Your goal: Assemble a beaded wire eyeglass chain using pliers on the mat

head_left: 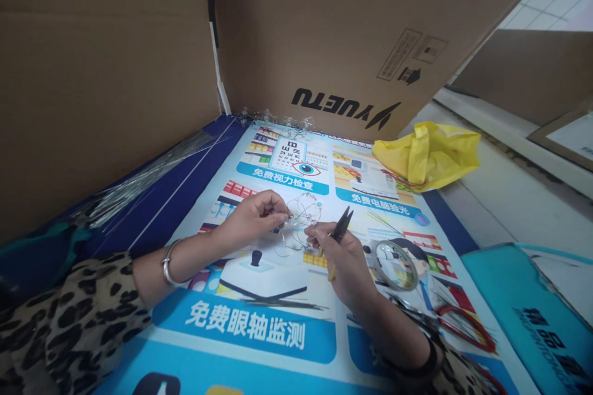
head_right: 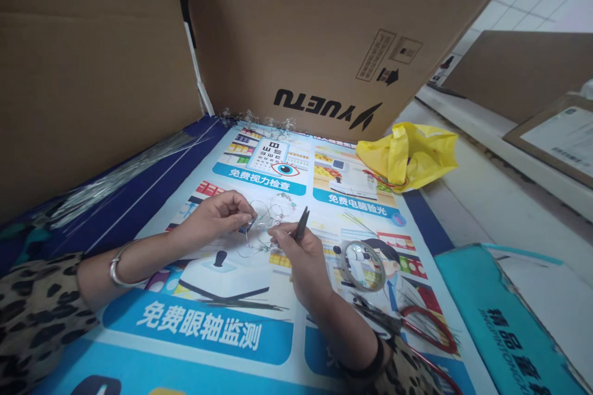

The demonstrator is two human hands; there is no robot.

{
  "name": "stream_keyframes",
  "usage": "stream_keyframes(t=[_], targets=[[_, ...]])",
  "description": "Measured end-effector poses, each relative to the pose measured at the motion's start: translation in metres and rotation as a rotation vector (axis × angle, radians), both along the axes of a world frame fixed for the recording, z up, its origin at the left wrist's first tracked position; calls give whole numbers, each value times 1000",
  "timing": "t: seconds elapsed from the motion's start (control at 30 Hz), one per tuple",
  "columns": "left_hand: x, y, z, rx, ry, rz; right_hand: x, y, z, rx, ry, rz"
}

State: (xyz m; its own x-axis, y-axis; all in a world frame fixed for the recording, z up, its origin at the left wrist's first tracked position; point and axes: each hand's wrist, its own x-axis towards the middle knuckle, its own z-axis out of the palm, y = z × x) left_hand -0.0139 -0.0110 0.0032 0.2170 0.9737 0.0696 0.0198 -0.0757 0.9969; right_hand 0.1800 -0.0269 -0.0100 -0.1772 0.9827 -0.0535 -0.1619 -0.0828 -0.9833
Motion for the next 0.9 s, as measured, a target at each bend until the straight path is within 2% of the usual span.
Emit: stream_keyframes(t=[0.4, 0.57, 0.73, 0.9], targets=[[-1, 0, 0, 0, 18, -2, 0, 0, 0, -8, 4, -3], [0, -2, 3, -14, -39, -21, 0, 2, 0, -2, 1, 18], [1, -2, 2, -56, -100, -92, 2, 2, -2, -6, -5, 74], [1, -4, 1, -126, -18, -215, 3, 3, -2, -5, -48, 99]])
